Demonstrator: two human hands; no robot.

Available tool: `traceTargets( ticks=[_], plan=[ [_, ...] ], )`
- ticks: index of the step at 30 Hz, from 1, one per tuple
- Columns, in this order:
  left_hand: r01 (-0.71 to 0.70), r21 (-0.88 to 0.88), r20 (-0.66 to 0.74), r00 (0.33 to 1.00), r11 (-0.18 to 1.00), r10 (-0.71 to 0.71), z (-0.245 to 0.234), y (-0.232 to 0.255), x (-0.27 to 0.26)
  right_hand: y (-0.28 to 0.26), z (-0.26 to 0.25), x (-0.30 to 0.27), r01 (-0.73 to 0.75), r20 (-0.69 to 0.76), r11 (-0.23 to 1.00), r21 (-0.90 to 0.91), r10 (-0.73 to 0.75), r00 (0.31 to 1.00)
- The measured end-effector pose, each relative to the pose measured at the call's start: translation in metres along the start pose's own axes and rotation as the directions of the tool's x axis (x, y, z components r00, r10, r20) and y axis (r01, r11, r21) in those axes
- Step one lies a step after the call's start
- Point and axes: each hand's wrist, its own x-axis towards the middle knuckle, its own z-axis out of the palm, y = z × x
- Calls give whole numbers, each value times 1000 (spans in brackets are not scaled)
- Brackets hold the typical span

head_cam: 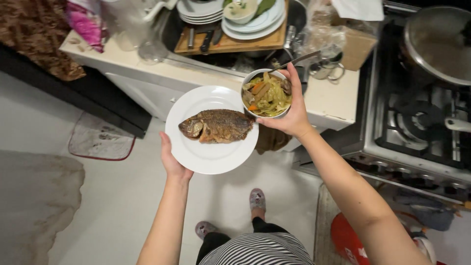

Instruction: The recorder prepares a dining table by setting down placemats and plates, then walks to the kitchen to serve a cooked fish onto a plate and carries both the fish and a side dish back to the table.

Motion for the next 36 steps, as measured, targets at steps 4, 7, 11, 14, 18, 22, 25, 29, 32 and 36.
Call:
traceTargets(
  ticks=[4, 7, 11, 14, 18, 22, 25, 29, 32, 36],
  plan=[
    [-4, 20, -32, 999, 1000, 5, -20, 35, -12, -12, 46, 10, 4, 19, 1000, 28, -5, 1000],
    [2, 6, -65, 998, 1000, -1, -45, 59, -19, -19, 81, 15, 12, 30, 1000, 3, -12, 999],
    [-54, 6, -32, 998, 999, 55, -84, 91, -31, -30, 129, 17, 0, 59, 1000, -22, 1, 998],
    [-77, 0, -41, 996, 997, 77, -108, 118, -42, -38, 167, 19, 4, 81, 1000, -8, -3, 997],
    [-92, -13, -74, 993, 996, 91, -148, 149, -59, -46, 216, 20, 15, 94, 1000, 16, -17, 995],
    [-146, 22, -107, 983, 989, 147, -181, 182, -79, -51, 263, 22, 28, 121, 997, 73, -37, 992],
    [-158, 26, -156, 975, 987, 160, -203, 202, -95, -58, 295, 24, 33, 143, 991, 130, -52, 988],
    [-194, 30, -211, 958, 980, 196, -231, 225, -111, -63, 334, 28, 31, 169, 986, 162, -59, 984],
    [-237, 29, -230, 944, 971, 237, -246, 240, -119, -67, 359, 35, 46, 186, 989, 142, -72, 980],
    [-300, 27, -280, 913, 954, 295, -265, 259, -127, -69, 390, 46, 56, 220, 992, 117, -81, 972]
  ],
)
